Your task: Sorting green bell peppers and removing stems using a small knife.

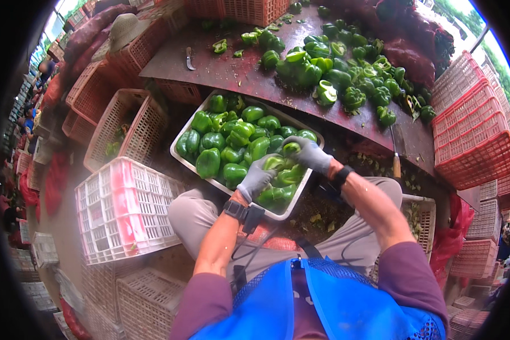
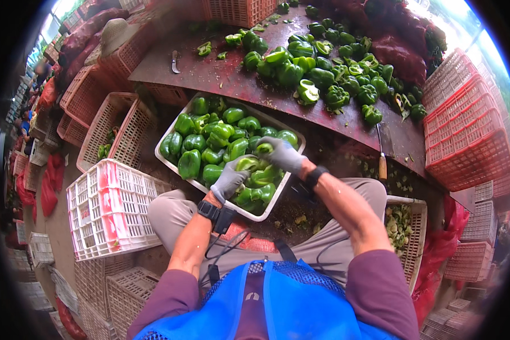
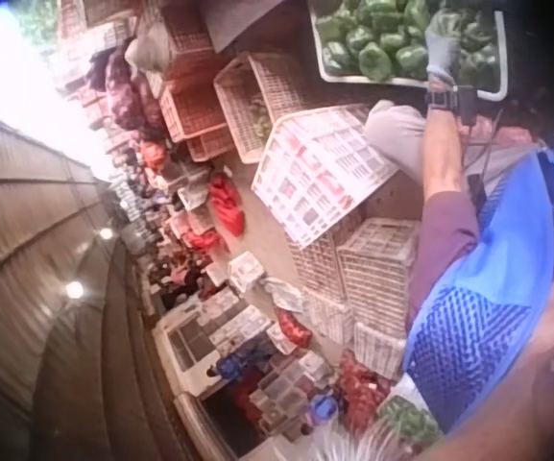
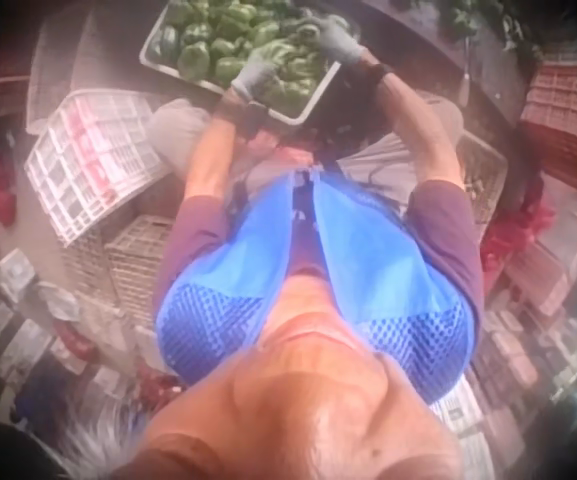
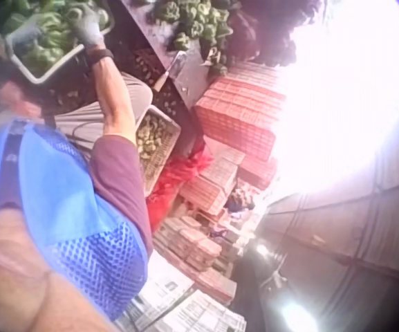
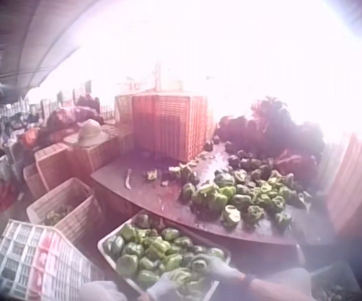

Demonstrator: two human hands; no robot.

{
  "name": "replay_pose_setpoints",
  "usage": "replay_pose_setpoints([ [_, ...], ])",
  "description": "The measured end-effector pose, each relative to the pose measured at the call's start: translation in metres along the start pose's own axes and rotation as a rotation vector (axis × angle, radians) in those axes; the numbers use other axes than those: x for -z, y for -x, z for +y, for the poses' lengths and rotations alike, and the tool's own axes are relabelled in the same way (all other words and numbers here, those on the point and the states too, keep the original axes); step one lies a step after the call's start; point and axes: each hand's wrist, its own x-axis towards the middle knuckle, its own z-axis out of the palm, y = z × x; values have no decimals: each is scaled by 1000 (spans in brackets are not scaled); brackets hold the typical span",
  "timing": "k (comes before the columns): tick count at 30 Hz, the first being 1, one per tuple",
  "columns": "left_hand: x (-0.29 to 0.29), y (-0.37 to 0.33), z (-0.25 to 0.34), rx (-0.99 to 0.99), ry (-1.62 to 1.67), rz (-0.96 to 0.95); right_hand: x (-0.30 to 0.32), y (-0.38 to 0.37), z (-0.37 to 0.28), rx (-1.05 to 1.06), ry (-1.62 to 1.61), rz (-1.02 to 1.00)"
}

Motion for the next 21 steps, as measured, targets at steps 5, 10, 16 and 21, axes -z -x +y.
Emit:
replay_pose_setpoints([
  [5, 11, 5, -9, -14, 346, 242, -38, 5, 36, -59, -324, 565],
  [10, 20, 2, -5, -24, 340, 187, -30, -18, 38, -159, -698, 598],
  [16, 55, 24, 21, -77, 135, 216, -25, -48, 21, -2, -450, 335],
  [21, 118, 49, 32, -366, -526, 666, 10, -67, -25, 67, 109, 422],
])
